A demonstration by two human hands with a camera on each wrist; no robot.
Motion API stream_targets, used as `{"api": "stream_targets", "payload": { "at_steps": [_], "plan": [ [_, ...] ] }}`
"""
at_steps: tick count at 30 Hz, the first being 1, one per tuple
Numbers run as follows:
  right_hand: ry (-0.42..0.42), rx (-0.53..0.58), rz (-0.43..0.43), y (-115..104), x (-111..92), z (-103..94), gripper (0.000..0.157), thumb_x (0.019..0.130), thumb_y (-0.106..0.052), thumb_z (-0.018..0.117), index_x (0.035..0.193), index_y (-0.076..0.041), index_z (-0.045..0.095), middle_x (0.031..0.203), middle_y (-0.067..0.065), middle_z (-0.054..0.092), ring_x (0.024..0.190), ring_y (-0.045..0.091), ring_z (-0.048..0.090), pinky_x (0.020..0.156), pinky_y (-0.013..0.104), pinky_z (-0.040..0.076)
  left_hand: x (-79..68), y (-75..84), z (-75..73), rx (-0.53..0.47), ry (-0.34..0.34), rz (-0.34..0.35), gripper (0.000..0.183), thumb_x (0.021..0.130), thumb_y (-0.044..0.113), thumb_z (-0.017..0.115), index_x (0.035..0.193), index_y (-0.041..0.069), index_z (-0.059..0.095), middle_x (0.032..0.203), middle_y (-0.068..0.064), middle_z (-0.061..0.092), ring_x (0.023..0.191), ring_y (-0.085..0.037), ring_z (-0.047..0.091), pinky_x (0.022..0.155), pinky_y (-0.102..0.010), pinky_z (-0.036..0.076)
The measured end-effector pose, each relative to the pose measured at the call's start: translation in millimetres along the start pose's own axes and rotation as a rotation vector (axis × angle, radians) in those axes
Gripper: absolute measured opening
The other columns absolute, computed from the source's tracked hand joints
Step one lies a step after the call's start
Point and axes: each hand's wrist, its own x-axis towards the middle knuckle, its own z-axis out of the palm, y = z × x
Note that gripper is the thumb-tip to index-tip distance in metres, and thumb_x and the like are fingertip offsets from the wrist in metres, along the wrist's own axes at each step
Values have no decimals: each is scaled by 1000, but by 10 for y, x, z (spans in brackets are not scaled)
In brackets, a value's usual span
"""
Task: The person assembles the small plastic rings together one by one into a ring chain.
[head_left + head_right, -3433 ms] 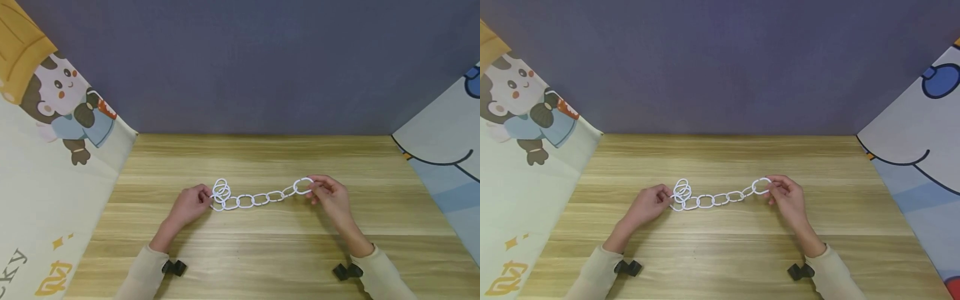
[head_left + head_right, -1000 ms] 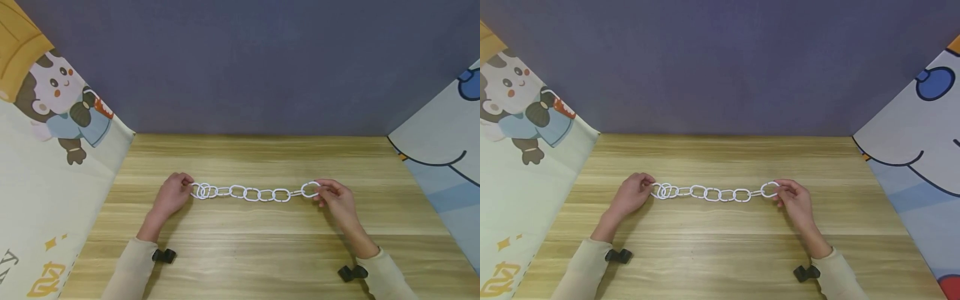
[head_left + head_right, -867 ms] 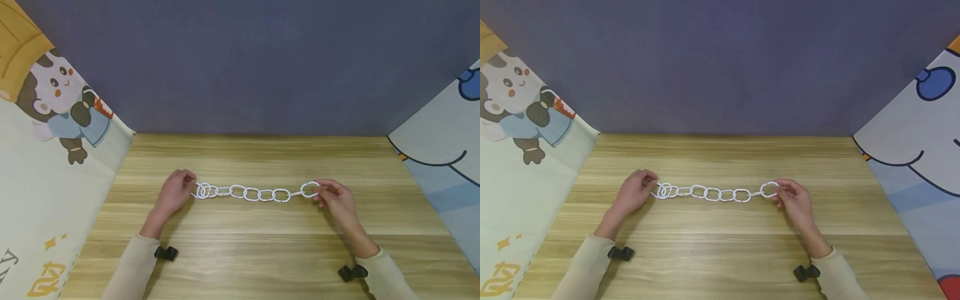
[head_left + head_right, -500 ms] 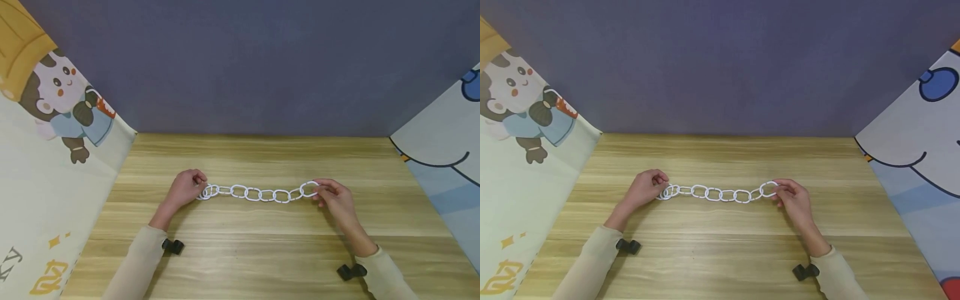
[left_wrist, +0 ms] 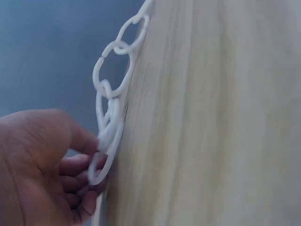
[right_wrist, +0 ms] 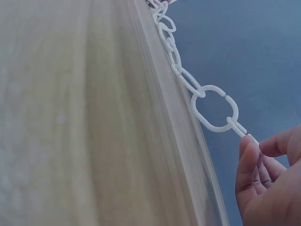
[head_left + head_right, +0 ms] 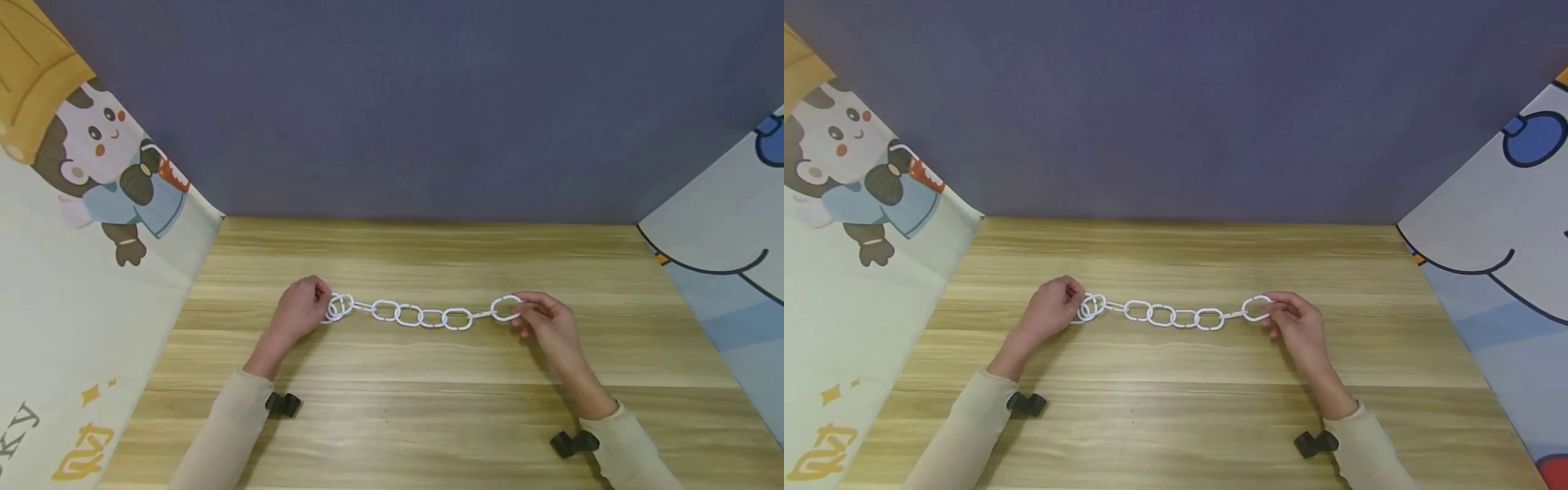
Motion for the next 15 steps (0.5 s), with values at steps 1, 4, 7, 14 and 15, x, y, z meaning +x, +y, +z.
{"api": "stream_targets", "payload": {
  "at_steps": [1,4,7,14,15],
  "plan": [
    [1,4,-2,-3,-2,4,30,109,0,64,135,16,64,90,-1,79,74,8,73,58,22,57,-10,-15,-2,-34,23,-17,10,101,8,64,100,0,70,90,-12,71,81,-27,66,75,-41,56],
    [3,13,-10,-12,-3,11,30,109,1,65,134,17,64,90,0,79,74,8,73,58,22,57,-25,-62,-24,-152,90,-88,10,103,7,66,108,-1,70,94,-15,72,82,-25,66,72,-31,53],
    [8,24,-19,-17,-1,13,29,108,2,65,133,17,64,89,1,79,74,9,73,58,22,57,-57,-17,-122,-266,120,-165,19,105,5,69,120,-5,74,102,-19,75,87,-21,66,73,-23,53],
    [32,58,-42,-24,8,-16,26,107,5,64,130,17,66,88,-1,78,73,9,73,58,22,57,-113,-73,-285,-375,132,-240,26,107,8,71,128,-6,77,108,-20,78,85,-3,65,71,-14,53],
    [37,67,-43,-24,11,-26,25,107,6,65,129,16,67,88,-2,78,72,9,73,58,22,57,-122,-84,-306,-393,140,-253,25,107,8,71,127,-7,78,107,-19,78,84,-2,66,70,-15,54]
  ]
}}
